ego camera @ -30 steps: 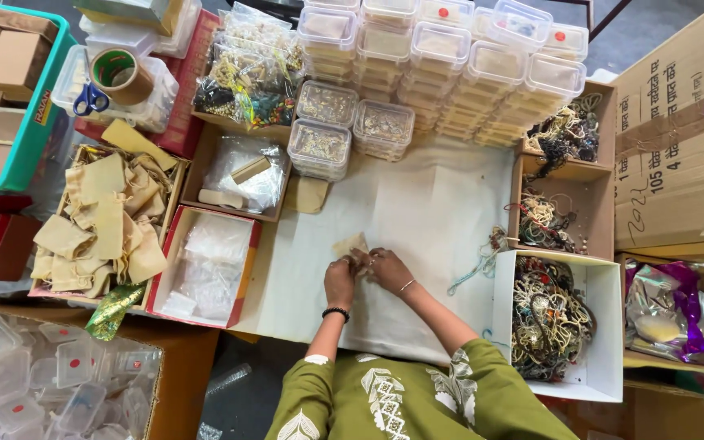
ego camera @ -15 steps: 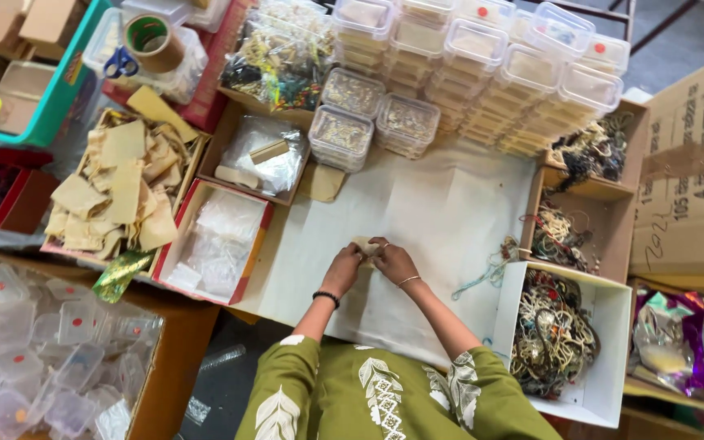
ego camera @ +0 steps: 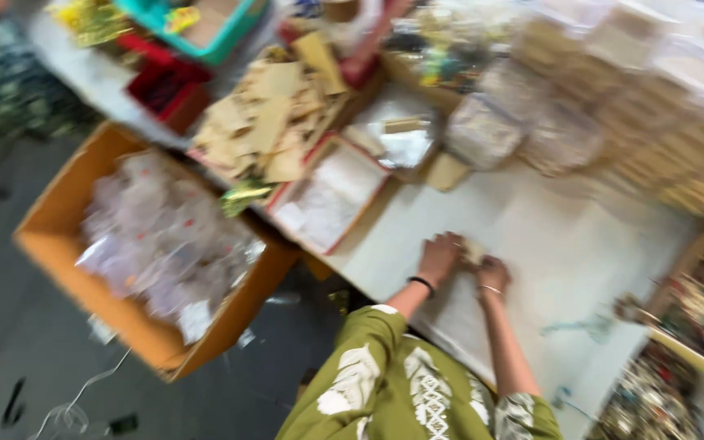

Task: The person tapes a cardboard box shut using scissors to cut the tape. They then place a small plastic container into a cloth pouch, tie the pouch closed, and place it into a small plastic bag. Finally, they place a necklace into another small plastic bag.

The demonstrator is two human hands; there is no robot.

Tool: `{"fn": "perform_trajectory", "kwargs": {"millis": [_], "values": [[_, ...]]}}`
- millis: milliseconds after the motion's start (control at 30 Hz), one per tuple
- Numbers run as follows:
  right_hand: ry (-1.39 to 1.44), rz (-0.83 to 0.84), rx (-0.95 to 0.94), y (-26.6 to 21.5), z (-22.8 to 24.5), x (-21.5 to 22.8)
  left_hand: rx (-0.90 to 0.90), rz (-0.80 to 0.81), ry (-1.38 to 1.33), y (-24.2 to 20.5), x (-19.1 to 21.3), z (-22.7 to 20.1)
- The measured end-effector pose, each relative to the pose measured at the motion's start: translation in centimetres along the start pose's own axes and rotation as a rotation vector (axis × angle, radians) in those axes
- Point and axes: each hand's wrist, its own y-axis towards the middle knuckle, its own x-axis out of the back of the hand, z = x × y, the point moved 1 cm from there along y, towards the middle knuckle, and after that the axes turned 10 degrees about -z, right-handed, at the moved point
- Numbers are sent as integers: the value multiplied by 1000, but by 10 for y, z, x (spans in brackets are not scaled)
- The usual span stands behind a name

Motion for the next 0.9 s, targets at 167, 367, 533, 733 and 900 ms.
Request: {"fn": "perform_trajectory", "kwargs": {"millis": [167, 367, 533, 733, 900], "values": [[-43, 62, -240, -23, 51, 15, -111, 6, -307, -44, 104, 42], [-67, -97, -209, -35, 56, 19, -45, -310, -334, -125, 249, 200], [-39, -122, -281, -47, 96, 41, 581, -628, 96, -224, 283, 395], [20, -193, -395, -49, 108, 43, 1022, 290, 501, -283, 251, 496], [-26, -177, -465, -44, 96, 44, 692, 303, 613, -290, 199, 523]]}}
